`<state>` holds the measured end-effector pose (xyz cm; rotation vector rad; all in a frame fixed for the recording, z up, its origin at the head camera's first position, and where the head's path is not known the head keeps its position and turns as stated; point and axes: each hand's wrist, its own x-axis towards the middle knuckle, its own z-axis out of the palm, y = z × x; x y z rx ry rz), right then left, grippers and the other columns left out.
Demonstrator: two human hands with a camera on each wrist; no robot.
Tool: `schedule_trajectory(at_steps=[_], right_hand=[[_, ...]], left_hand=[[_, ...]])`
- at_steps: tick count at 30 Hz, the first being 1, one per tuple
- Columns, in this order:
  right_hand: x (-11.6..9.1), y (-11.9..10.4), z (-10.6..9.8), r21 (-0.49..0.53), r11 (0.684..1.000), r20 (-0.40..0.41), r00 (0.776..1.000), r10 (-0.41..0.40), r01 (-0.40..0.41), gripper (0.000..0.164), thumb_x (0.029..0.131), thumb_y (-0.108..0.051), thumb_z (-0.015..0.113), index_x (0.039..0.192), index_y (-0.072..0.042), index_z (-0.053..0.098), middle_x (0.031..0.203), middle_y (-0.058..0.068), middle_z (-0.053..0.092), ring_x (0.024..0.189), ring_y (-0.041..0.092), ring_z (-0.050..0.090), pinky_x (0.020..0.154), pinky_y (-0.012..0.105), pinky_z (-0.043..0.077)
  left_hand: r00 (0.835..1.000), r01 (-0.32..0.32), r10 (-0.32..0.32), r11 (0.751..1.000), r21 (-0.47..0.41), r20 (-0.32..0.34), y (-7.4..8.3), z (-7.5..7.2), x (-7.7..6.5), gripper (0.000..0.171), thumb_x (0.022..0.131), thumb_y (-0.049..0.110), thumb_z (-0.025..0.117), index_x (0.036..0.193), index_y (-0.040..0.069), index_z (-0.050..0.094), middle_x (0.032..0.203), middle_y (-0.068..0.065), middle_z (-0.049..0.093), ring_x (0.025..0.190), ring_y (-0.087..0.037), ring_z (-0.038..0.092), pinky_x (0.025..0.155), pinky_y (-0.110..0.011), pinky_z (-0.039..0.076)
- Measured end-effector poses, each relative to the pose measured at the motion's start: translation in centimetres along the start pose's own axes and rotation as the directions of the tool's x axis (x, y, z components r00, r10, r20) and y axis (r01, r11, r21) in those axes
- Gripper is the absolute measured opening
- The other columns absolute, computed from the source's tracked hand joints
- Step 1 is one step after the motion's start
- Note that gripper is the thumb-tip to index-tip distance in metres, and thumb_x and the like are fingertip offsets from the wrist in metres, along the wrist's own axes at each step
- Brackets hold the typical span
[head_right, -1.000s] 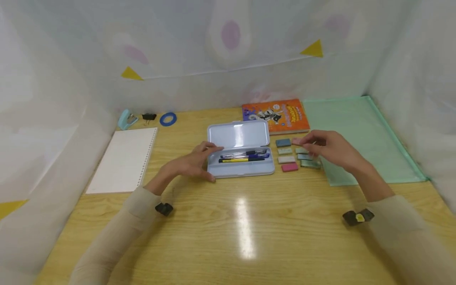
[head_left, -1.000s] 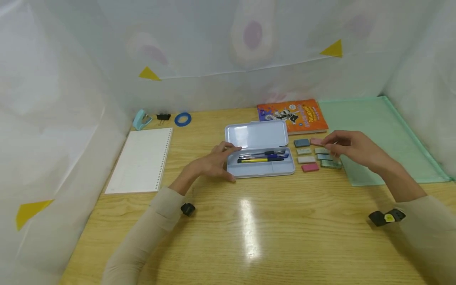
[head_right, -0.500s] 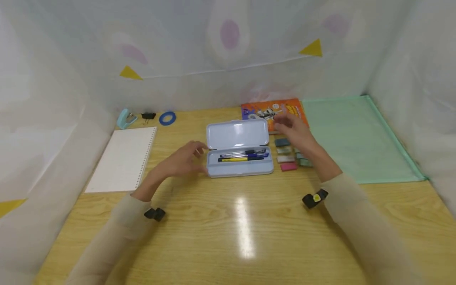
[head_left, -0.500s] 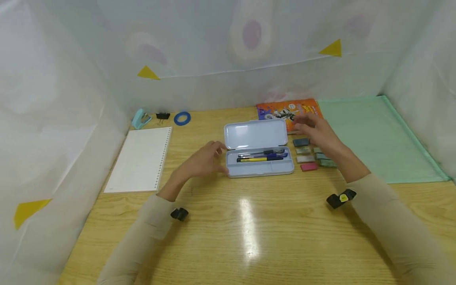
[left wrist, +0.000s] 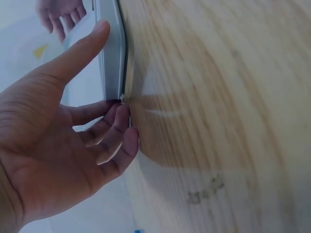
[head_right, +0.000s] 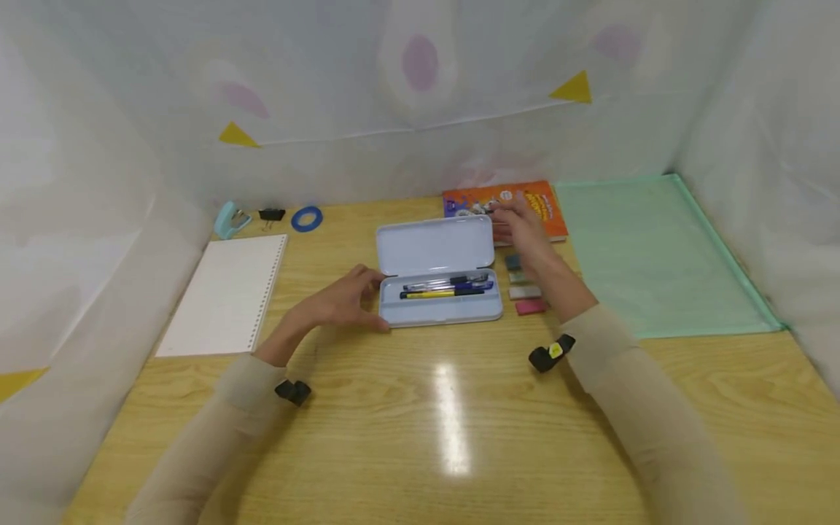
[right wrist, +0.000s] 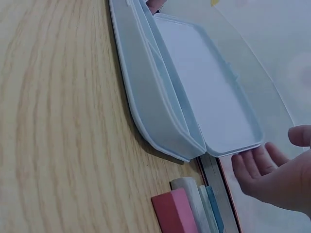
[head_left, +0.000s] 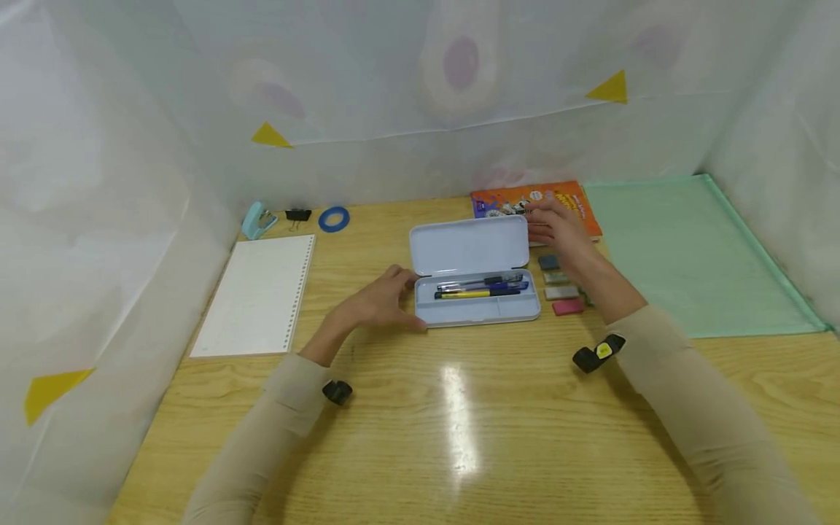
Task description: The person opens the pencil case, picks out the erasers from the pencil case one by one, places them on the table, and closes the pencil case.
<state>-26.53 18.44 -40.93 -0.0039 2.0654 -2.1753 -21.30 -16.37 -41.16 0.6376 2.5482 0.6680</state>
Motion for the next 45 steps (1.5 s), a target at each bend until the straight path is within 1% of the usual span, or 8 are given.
schedule_trajectory(at_steps=[3, 8, 13, 22, 28, 33, 40, 45], right_hand=[[-0.5, 0.0, -0.1, 0.109, 0.993, 0.007, 0.999, -0.043, 0.042, 0.029, 0.112, -0.026, 0.048, 0.128, -0.004, 0.059, 0.12, 0.002, 0.063, 0.103, 0.013, 0.061, 0.095, 0.027, 0.05], [-1.3, 0.2, -0.4, 0.163, 0.977, 0.059, 0.987, -0.147, 0.136, 0.024, 0.11, -0.025, 0.054, 0.111, -0.006, 0.07, 0.114, 0.002, 0.065, 0.098, 0.014, 0.061, 0.084, 0.026, 0.05], [-2.3, 0.5, -0.4, -0.001, 0.974, 0.131, 0.965, -0.225, 0.227, 0.023, 0.107, -0.023, 0.06, 0.112, -0.005, 0.074, 0.112, -0.001, 0.071, 0.105, 0.016, 0.063, 0.089, 0.025, 0.05], [-4.2, 0.4, -0.4, -0.406, 0.861, 0.399, 0.907, -0.133, 0.305, 0.027, 0.108, -0.027, 0.06, 0.127, -0.015, 0.075, 0.127, 0.0, 0.072, 0.117, 0.014, 0.063, 0.096, 0.03, 0.05], [-4.3, 0.6, 0.0, -0.433, 0.799, 0.559, 0.819, -0.125, 0.417, 0.024, 0.106, -0.02, 0.062, 0.125, -0.023, 0.077, 0.134, -0.002, 0.07, 0.126, 0.011, 0.061, 0.098, 0.024, 0.05], [-4.3, 1.2, 0.8, -0.455, 0.755, 0.631, 0.77, -0.101, 0.472, 0.023, 0.102, -0.021, 0.069, 0.123, -0.026, 0.078, 0.141, -0.002, 0.066, 0.137, 0.018, 0.055, 0.107, 0.029, 0.046], [-4.3, 1.8, 1.6, -0.489, 0.699, 0.673, 0.736, -0.078, 0.522, 0.028, 0.098, -0.019, 0.074, 0.125, -0.023, 0.077, 0.15, 0.005, 0.058, 0.146, 0.031, 0.043, 0.114, 0.055, 0.037], [-4.5, 1.7, 2.0, -0.502, 0.677, 0.677, 0.732, -0.081, 0.538, 0.028, 0.096, -0.015, 0.076, 0.124, -0.019, 0.077, 0.15, 0.009, 0.057, 0.145, 0.036, 0.042, 0.113, 0.059, 0.037]], left_hand=[[1.0, -0.005, 0.006, 1.0, -0.017, 0.007, -0.2, 0.0, -0.1, 0.092, 0.083, 0.042, 0.088, 0.152, 0.004, 0.042, 0.145, -0.014, 0.042, 0.131, -0.028, 0.046, 0.114, -0.043, 0.041], [1.0, -0.023, 0.024, 0.998, -0.053, 0.013, -0.3, 0.1, -0.3, 0.089, 0.084, 0.039, 0.087, 0.152, 0.004, 0.041, 0.145, -0.015, 0.04, 0.132, -0.029, 0.044, 0.115, -0.045, 0.039], [0.999, -0.031, 0.032, 0.998, -0.059, 0.017, -0.4, 0.1, -0.3, 0.089, 0.084, 0.04, 0.086, 0.152, 0.004, 0.041, 0.145, -0.014, 0.041, 0.131, -0.028, 0.044, 0.114, -0.044, 0.04], [0.999, -0.025, 0.027, 0.999, -0.036, 0.044, -0.5, 0.0, -0.1, 0.094, 0.085, 0.045, 0.084, 0.152, 0.0, 0.036, 0.143, -0.015, 0.04, 0.128, -0.028, 0.045, 0.111, -0.044, 0.042], [0.999, -0.033, 0.035, 0.998, -0.055, 0.036, -0.7, 0.0, -0.1, 0.092, 0.084, 0.044, 0.085, 0.15, 0.002, 0.038, 0.136, -0.014, 0.043, 0.121, -0.027, 0.045, 0.106, -0.043, 0.044], [0.998, -0.047, 0.05, 0.996, -0.079, 0.035, -0.8, 0.0, 0.0, 0.088, 0.083, 0.041, 0.087, 0.147, 0.002, 0.04, 0.139, -0.014, 0.041, 0.124, -0.027, 0.043, 0.109, -0.044, 0.042], [0.998, -0.041, 0.043, 0.998, -0.039, 0.048, -0.7, 0.1, 0.1, 0.095, 0.082, 0.047, 0.087, 0.15, 0.003, 0.039, 0.139, -0.014, 0.041, 0.123, -0.027, 0.044, 0.108, -0.044, 0.043], [0.997, 0.008, -0.007, 1.0, -0.008, 0.074, -0.4, -0.2, 0.1, 0.096, 0.087, 0.055, 0.079, 0.154, 0.002, 0.036, 0.144, -0.015, 0.04, 0.127, -0.027, 0.045, 0.11, -0.044, 0.043]])
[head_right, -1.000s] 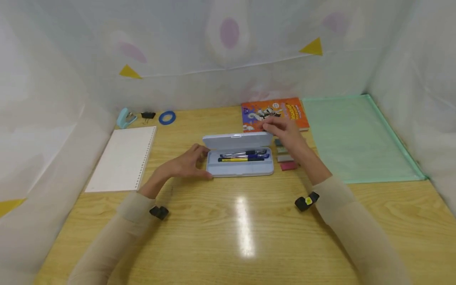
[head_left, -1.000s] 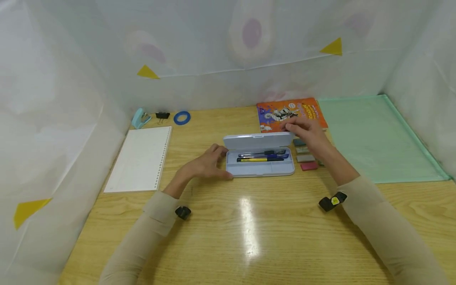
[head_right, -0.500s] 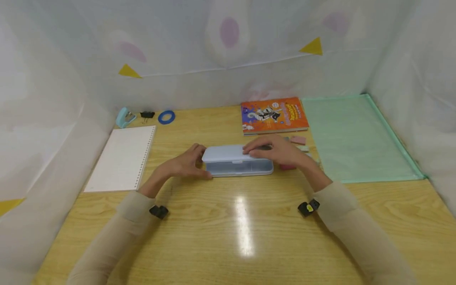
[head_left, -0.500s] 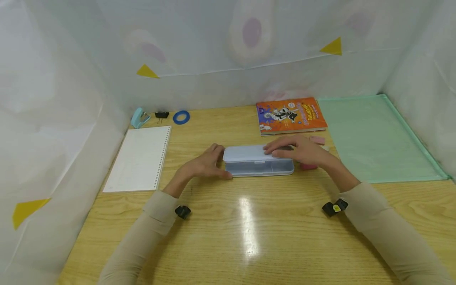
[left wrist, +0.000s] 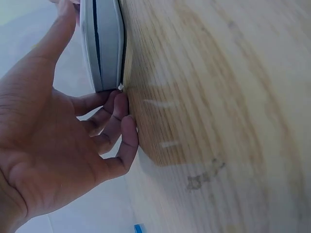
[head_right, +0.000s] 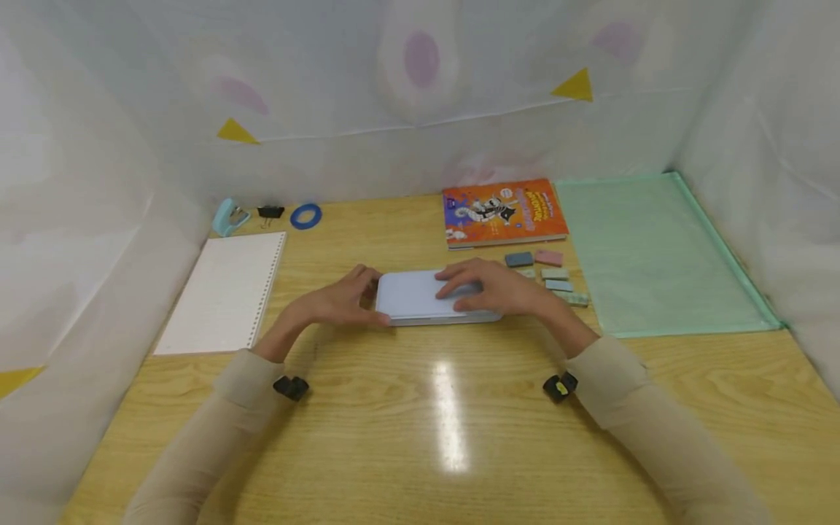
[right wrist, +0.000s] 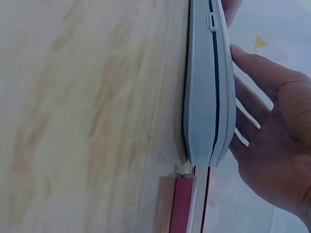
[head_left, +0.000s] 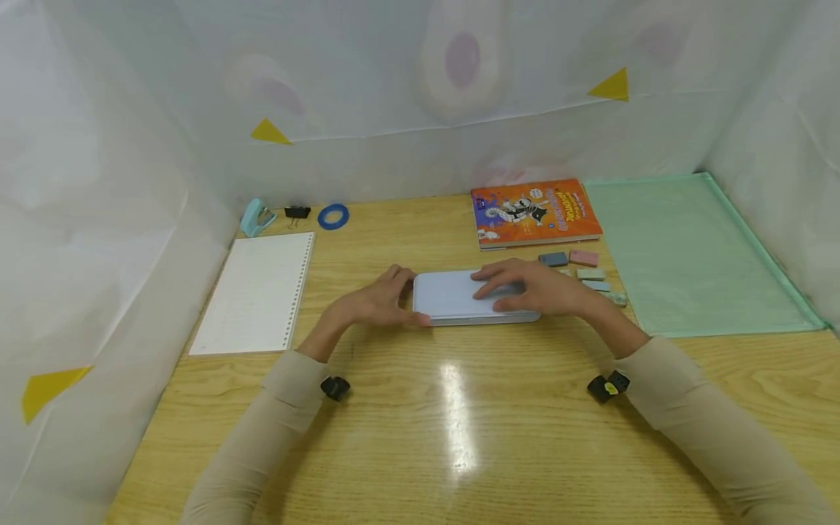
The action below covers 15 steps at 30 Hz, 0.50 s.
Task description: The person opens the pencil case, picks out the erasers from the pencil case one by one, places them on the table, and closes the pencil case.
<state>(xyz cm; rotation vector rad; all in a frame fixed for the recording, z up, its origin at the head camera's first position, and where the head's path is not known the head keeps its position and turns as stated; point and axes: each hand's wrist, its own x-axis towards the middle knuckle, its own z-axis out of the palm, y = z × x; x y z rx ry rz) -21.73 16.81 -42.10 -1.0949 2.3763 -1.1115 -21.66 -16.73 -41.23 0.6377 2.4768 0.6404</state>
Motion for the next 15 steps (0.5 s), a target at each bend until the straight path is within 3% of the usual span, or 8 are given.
schedule_trajectory(at_steps=[6, 15], right_hand=[[0.16, -0.24, 0.02, -0.016, 1.0, 0.006, 1.0, 0.02, -0.02, 0.03, 0.094, -0.012, 0.077, 0.123, -0.018, 0.078, 0.151, 0.009, 0.057, 0.145, 0.036, 0.042, 0.115, 0.058, 0.036], [0.39, -0.58, 0.15, -0.049, 0.997, 0.006, 0.998, 0.056, -0.055, 0.03, 0.092, -0.008, 0.079, 0.121, -0.017, 0.079, 0.15, 0.008, 0.058, 0.144, 0.035, 0.044, 0.116, 0.057, 0.035]], left_hand=[[1.0, 0.022, -0.022, 1.0, -0.006, -0.006, 0.15, 0.04, 0.32, 0.088, 0.092, 0.055, 0.074, 0.152, 0.002, 0.037, 0.143, -0.016, 0.042, 0.125, -0.028, 0.047, 0.109, -0.044, 0.044], [0.999, 0.03, -0.029, 1.0, 0.007, -0.027, 0.36, 0.26, 0.48, 0.086, 0.091, 0.053, 0.077, 0.148, 0.002, 0.04, 0.137, -0.014, 0.044, 0.12, -0.026, 0.047, 0.105, -0.042, 0.045]])
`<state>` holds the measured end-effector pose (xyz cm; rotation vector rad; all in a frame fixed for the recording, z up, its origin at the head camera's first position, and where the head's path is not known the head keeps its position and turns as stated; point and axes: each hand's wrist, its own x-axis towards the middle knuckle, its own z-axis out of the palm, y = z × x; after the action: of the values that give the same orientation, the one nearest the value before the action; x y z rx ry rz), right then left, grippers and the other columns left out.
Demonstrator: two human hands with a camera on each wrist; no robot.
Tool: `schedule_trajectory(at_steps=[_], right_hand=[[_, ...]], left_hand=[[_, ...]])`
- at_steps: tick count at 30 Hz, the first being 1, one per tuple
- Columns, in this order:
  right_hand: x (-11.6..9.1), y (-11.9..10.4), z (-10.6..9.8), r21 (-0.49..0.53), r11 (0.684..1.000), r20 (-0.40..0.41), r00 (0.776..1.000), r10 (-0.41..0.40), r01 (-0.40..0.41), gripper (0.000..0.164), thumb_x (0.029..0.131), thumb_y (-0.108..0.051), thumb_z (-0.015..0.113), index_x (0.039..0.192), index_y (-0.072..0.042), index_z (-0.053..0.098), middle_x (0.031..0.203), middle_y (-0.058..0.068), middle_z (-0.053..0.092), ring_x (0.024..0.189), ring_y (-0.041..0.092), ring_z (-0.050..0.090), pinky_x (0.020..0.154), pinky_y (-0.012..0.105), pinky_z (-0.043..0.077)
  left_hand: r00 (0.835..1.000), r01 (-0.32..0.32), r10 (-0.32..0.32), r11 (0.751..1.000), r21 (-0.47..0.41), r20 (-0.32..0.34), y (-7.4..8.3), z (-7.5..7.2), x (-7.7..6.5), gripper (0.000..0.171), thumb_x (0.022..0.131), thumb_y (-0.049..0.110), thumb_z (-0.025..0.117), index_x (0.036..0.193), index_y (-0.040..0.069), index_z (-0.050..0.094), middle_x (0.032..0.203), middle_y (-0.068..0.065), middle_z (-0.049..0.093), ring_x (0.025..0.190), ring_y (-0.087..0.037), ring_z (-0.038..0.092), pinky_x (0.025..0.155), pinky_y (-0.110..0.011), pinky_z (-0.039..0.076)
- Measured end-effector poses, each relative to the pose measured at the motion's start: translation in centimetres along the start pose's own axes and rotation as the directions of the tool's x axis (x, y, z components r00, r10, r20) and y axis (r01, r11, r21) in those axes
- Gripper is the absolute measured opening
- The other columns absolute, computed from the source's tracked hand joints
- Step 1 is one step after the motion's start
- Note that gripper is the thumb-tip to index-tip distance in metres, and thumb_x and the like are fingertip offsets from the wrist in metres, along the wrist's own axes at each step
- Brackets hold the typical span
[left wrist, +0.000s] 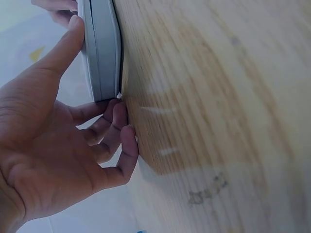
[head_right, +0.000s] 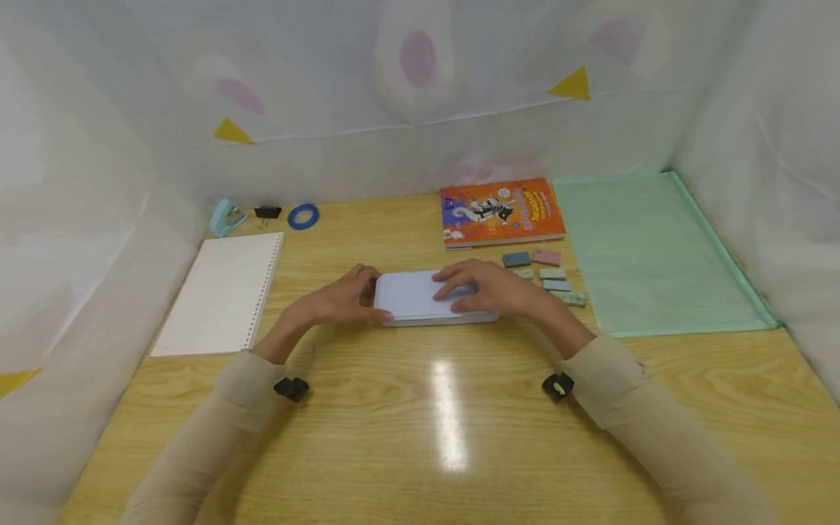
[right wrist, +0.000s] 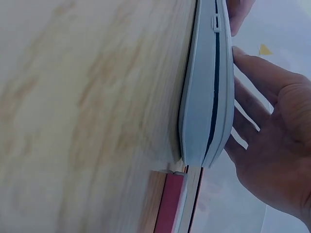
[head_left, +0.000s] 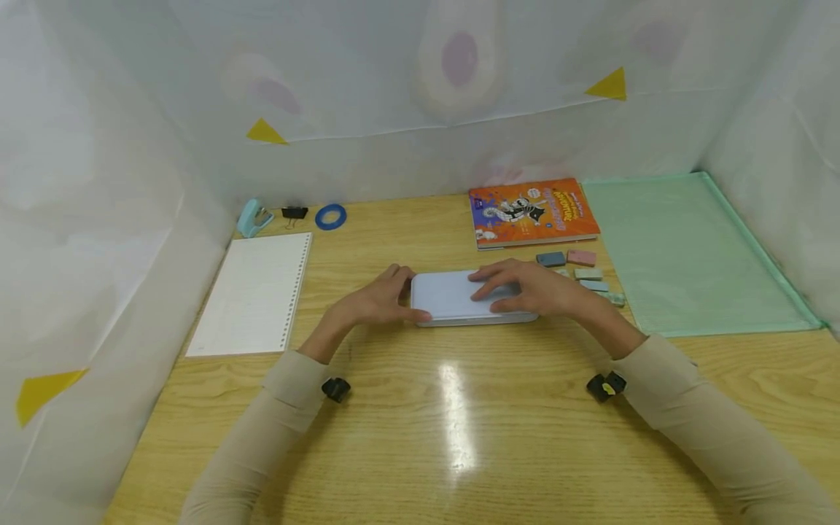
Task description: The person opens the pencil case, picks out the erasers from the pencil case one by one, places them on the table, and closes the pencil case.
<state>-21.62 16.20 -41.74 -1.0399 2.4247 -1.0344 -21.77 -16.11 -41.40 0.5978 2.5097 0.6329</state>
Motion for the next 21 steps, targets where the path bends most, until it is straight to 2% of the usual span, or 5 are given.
schedule_trajectory(at_steps=[7, 11, 15, 21], right_hand=[[0.15, -0.41, 0.24, -0.057, 0.998, 0.01, 1.0, 0.0, 0.001, 0.029, 0.092, -0.007, 0.079, 0.12, -0.015, 0.079, 0.15, 0.009, 0.057, 0.145, 0.037, 0.043, 0.118, 0.058, 0.032], [-0.09, -0.37, 0.23, -0.077, 0.997, 0.027, 1.0, 0.003, 0.0, 0.035, 0.089, -0.009, 0.082, 0.123, -0.016, 0.078, 0.153, 0.008, 0.055, 0.148, 0.038, 0.039, 0.119, 0.059, 0.031], [-0.37, 0.01, 0.19, -0.071, 0.997, 0.044, 0.999, -0.011, 0.014, 0.042, 0.087, -0.009, 0.083, 0.127, -0.018, 0.076, 0.156, 0.008, 0.052, 0.151, 0.038, 0.034, 0.119, 0.059, 0.031], [-0.25, 0.41, 0.21, -0.065, 0.997, 0.034, 0.998, -0.044, 0.046, 0.042, 0.091, -0.01, 0.081, 0.131, -0.02, 0.074, 0.158, 0.005, 0.05, 0.151, 0.036, 0.034, 0.117, 0.058, 0.033]], left_hand=[[1.0, -0.002, 0.002, 1.0, 0.0, -0.014, 0.11, 0.06, -0.2, 0.082, 0.09, 0.054, 0.077, 0.144, 0.004, 0.042, 0.133, -0.013, 0.046, 0.117, -0.026, 0.047, 0.103, -0.042, 0.045], [1.0, 0.0, 0.0, 1.0, -0.001, -0.009, 0.15, 0.11, -0.16, 0.082, 0.09, 0.054, 0.077, 0.145, 0.004, 0.042, 0.134, -0.012, 0.045, 0.118, -0.025, 0.047, 0.104, -0.041, 0.045], [1.0, 0.004, -0.004, 1.0, -0.002, 0.007, 0.16, 0.0, -0.1, 0.084, 0.09, 0.055, 0.077, 0.146, 0.004, 0.041, 0.135, -0.012, 0.045, 0.12, -0.025, 0.047, 0.105, -0.041, 0.045], [1.0, 0.018, -0.018, 1.0, -0.019, 0.02, -0.02, -0.44, 0.03, 0.09, 0.09, 0.055, 0.076, 0.15, 0.002, 0.037, 0.14, -0.015, 0.041, 0.124, -0.027, 0.046, 0.11, -0.043, 0.043]])
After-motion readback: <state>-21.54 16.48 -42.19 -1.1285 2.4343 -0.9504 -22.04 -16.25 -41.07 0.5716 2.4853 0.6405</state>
